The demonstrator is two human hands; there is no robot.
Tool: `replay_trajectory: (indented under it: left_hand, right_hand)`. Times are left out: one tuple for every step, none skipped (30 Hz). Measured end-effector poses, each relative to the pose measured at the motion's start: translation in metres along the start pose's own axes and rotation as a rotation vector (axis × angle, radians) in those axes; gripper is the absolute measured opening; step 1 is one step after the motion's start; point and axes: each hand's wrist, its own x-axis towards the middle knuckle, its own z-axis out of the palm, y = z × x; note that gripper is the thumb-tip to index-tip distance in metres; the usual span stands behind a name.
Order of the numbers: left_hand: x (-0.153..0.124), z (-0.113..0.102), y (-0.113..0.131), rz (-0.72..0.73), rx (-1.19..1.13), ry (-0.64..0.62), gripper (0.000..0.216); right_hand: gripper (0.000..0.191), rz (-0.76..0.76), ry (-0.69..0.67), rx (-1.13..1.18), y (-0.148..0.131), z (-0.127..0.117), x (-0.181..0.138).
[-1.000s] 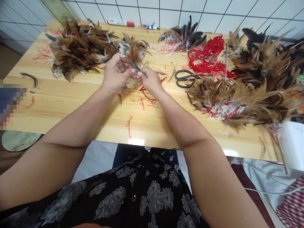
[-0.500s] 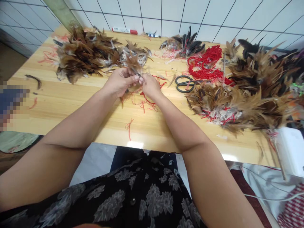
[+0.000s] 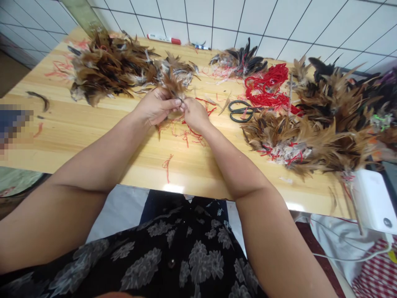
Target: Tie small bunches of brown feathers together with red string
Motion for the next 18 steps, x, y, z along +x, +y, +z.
replay_trajectory:
  left_hand:
    - [0.001, -0.001, -0.002, 0.004, 0.01, 0.013, 0.039]
    - [0.001, -0.001, -0.003, 0.012, 0.02, 0.031, 0.04]
    - [0.002, -0.001, -0.005, 0.024, 0.029, 0.049, 0.041]
    - [0.002, -0.001, -0.006, 0.037, 0.036, 0.065, 0.042]
    - [0.003, -0.001, -0.007, 0.05, 0.04, 0.077, 0.044]
    - [0.003, -0.001, -0.008, 0.061, 0.04, 0.086, 0.045]
    - [0.003, -0.001, -0.008, 0.069, 0.038, 0.09, 0.046]
    - [0.003, -0.002, -0.008, 0.075, 0.033, 0.091, 0.046]
    - [0.003, -0.002, -0.007, 0.078, 0.028, 0.09, 0.046]
    - [0.003, -0.003, -0.006, 0.077, 0.025, 0.091, 0.046]
    - [0.002, -0.003, -0.005, 0.07, 0.026, 0.091, 0.047]
    - [0.002, -0.003, -0.003, 0.058, 0.03, 0.093, 0.047]
    - [0.001, -0.003, -0.002, 0.046, 0.038, 0.095, 0.047]
    - [0.0, -0.002, -0.001, 0.033, 0.048, 0.094, 0.046]
    - [-0.001, 0.0, 0.001, 0.02, 0.058, 0.09, 0.043]
    - [-0.002, 0.002, 0.003, 0.01, 0.067, 0.088, 0.04]
    - [-0.004, 0.004, 0.004, 0.005, 0.073, 0.091, 0.037]
    - [-0.005, 0.006, 0.006, -0.001, 0.075, 0.101, 0.036]
  right_hand:
    - [0.026, 0.003, -0.004, -0.002, 0.0, 0.0, -0.001]
    - [0.025, 0.004, -0.006, 0.003, 0.0, 0.0, -0.001]
    - [0.025, -0.002, -0.003, 0.019, 0.0, -0.001, -0.002]
    - [0.027, -0.016, 0.004, 0.046, 0.0, -0.001, -0.002]
    - [0.03, -0.035, 0.015, 0.081, 0.001, -0.002, -0.003]
    - [0.034, -0.056, 0.028, 0.122, 0.002, -0.002, -0.003]
    - [0.04, -0.074, 0.044, 0.163, 0.003, -0.003, -0.004]
    - [0.045, -0.084, 0.06, 0.202, 0.004, -0.004, -0.004]
    - [0.049, -0.086, 0.075, 0.236, 0.005, -0.005, -0.004]
    - [0.053, -0.081, 0.085, 0.267, 0.007, -0.006, -0.003]
    - [0.056, -0.075, 0.089, 0.293, 0.008, -0.007, -0.003]
    - [0.059, -0.071, 0.089, 0.317, 0.01, -0.007, -0.002]
    - [0.06, -0.068, 0.084, 0.337, 0.011, -0.007, -0.001]
    - [0.061, -0.066, 0.078, 0.355, 0.013, -0.007, 0.0]
    - [0.062, -0.064, 0.071, 0.372, 0.014, -0.007, 0.001]
    - [0.062, -0.062, 0.062, 0.391, 0.015, -0.007, 0.003]
    - [0.062, -0.061, 0.052, 0.411, 0.017, -0.006, 0.004]
    - [0.062, -0.061, 0.039, 0.43, 0.017, -0.006, 0.005]
